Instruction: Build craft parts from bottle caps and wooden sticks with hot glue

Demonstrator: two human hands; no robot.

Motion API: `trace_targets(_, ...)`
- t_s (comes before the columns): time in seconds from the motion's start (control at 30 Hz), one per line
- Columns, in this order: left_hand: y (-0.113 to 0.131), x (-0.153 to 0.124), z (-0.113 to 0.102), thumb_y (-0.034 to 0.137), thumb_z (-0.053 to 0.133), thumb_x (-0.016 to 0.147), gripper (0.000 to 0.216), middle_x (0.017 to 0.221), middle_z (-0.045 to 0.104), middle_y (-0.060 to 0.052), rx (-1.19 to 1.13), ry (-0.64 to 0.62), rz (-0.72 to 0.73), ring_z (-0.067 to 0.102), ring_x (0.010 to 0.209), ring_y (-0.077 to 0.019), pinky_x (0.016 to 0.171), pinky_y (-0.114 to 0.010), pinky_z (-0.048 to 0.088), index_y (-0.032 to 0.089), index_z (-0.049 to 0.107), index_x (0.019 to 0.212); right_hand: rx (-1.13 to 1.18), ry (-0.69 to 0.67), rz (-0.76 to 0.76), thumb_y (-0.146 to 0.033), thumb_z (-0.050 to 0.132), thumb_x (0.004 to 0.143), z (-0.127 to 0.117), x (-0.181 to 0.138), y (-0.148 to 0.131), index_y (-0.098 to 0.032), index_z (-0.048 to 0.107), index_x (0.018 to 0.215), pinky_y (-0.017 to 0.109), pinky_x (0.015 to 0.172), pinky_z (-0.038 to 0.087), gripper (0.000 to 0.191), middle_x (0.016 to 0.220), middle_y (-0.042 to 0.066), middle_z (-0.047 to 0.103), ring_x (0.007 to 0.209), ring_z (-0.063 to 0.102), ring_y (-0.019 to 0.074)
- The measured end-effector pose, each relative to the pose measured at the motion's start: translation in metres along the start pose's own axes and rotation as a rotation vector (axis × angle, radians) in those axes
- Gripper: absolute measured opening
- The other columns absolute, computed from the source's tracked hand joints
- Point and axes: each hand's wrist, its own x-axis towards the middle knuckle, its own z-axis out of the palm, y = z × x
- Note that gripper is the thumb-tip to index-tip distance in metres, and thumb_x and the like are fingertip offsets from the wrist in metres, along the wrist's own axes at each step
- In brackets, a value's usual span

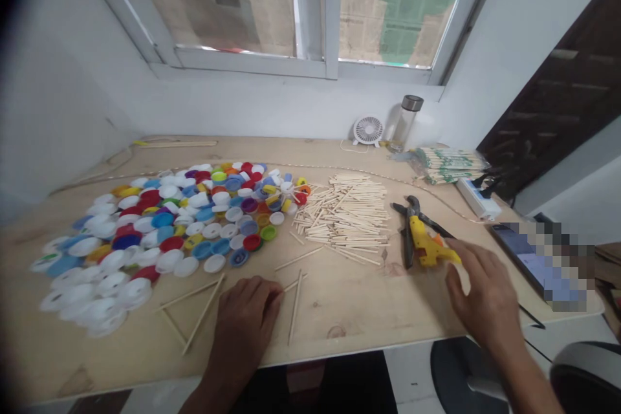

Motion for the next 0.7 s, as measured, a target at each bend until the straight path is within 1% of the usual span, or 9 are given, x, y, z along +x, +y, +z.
trace_targets(0.03, 0.000, 0.000, 0.000, 0.017, 0.049, 0.086, 0.017, 0.073, 0.064, -0.003, 0.002, 0.001, -0.007, 0.056, 0.075, -0.0227, 0.070, -0.037, 0.036, 0.022, 0.061, 0.077, 0.107, 0.019, 0.035, -0.029, 0.048, 0.088, -0.001, -0.004, -0.022, -0.018, 0.055, 0.116, 0.042, 0.080, 0.049, 0.030, 0.104, 0.013, 0.065, 0.093, 0.062, 0.0279)
trace_targets(0.13, 0.002, -0.001, -0.002, 0.017, 0.050, 0.087, 0.016, 0.073, 0.063, -0.003, 0.008, 0.002, -0.025, 0.055, 0.074, -0.0233, 0.071, -0.037, 0.036, 0.022, 0.061, 0.076, 0.405, -0.121, 0.011, -0.024, 0.047, 0.090, 0.007, -0.011, -0.094, -0.022, 0.055, 0.111, 0.036, 0.079, 0.050, 0.022, 0.100, 0.009, 0.067, 0.093, 0.063, 0.0239)
trace_targets(0.2, 0.004, -0.002, -0.003, 0.017, 0.050, 0.087, 0.016, 0.073, 0.063, -0.003, 0.006, -0.001, -0.033, 0.055, 0.074, -0.0233, 0.072, -0.037, 0.036, 0.022, 0.060, 0.076, 0.491, -0.214, -0.035, -0.023, 0.047, 0.091, 0.018, -0.010, -0.137, -0.023, 0.057, 0.101, 0.033, 0.071, 0.048, 0.014, 0.088, 0.006, 0.068, 0.080, 0.063, 0.0213)
trace_targets(0.23, 0.005, -0.003, -0.003, 0.016, 0.050, 0.087, 0.016, 0.073, 0.063, -0.003, 0.001, -0.002, -0.037, 0.055, 0.074, -0.0233, 0.072, -0.037, 0.036, 0.022, 0.060, 0.076, 0.510, -0.261, -0.028, -0.023, 0.047, 0.091, 0.023, -0.008, -0.155, -0.022, 0.058, 0.095, 0.031, 0.067, 0.046, 0.012, 0.082, 0.004, 0.067, 0.075, 0.062, 0.0201)
trace_targets(0.3, 0.007, -0.003, -0.002, 0.014, 0.050, 0.086, 0.017, 0.071, 0.062, -0.003, -0.009, 0.016, -0.058, 0.054, 0.073, -0.0233, 0.072, -0.037, 0.036, 0.021, 0.060, 0.074, 0.494, -0.309, -0.009, -0.025, 0.048, 0.091, 0.031, -0.002, -0.181, -0.022, 0.056, 0.082, 0.031, 0.063, 0.042, 0.012, 0.072, 0.002, 0.063, 0.067, 0.059, 0.0190)
trace_targets(0.37, 0.008, -0.004, 0.000, 0.013, 0.050, 0.085, 0.019, 0.069, 0.060, -0.003, -0.014, 0.052, -0.083, 0.053, 0.072, -0.0233, 0.071, -0.037, 0.036, 0.021, 0.059, 0.071, 0.445, -0.309, -0.008, -0.027, 0.051, 0.089, 0.038, 0.004, -0.198, -0.022, 0.053, 0.074, 0.031, 0.064, 0.038, 0.016, 0.066, 0.000, 0.060, 0.063, 0.057, 0.0187)
trace_targets(0.43, 0.008, -0.004, 0.001, 0.012, 0.051, 0.085, 0.019, 0.068, 0.060, -0.002, -0.016, 0.072, -0.098, 0.053, 0.071, -0.0233, 0.071, -0.037, 0.036, 0.022, 0.058, 0.070, 0.391, -0.293, -0.030, -0.029, 0.054, 0.088, 0.042, 0.008, -0.208, -0.022, 0.052, 0.070, 0.032, 0.067, 0.035, 0.019, 0.063, 0.000, 0.059, 0.062, 0.055, 0.0189)
trace_targets(0.6, 0.006, -0.005, -0.003, 0.013, 0.051, 0.086, 0.016, 0.073, 0.061, -0.003, -0.051, -0.004, -0.079, 0.054, 0.075, -0.0240, 0.074, -0.038, 0.036, 0.021, 0.061, 0.076, 0.302, -0.324, -0.045, -0.028, 0.056, 0.086, 0.046, 0.008, -0.221, -0.021, 0.051, 0.066, 0.033, 0.071, 0.031, 0.021, 0.063, 0.000, 0.059, 0.064, 0.055, 0.0195)
trace_targets(0.7, 0.007, -0.004, -0.005, 0.013, 0.053, 0.084, 0.015, 0.072, 0.062, -0.003, -0.068, -0.012, -0.095, 0.054, 0.075, -0.0245, 0.073, -0.039, 0.036, 0.020, 0.062, 0.075, 0.307, -0.313, -0.041, -0.024, 0.054, 0.086, 0.047, 0.007, -0.222, -0.022, 0.051, 0.066, 0.033, 0.071, 0.029, 0.021, 0.063, 0.000, 0.060, 0.065, 0.055, 0.0193)
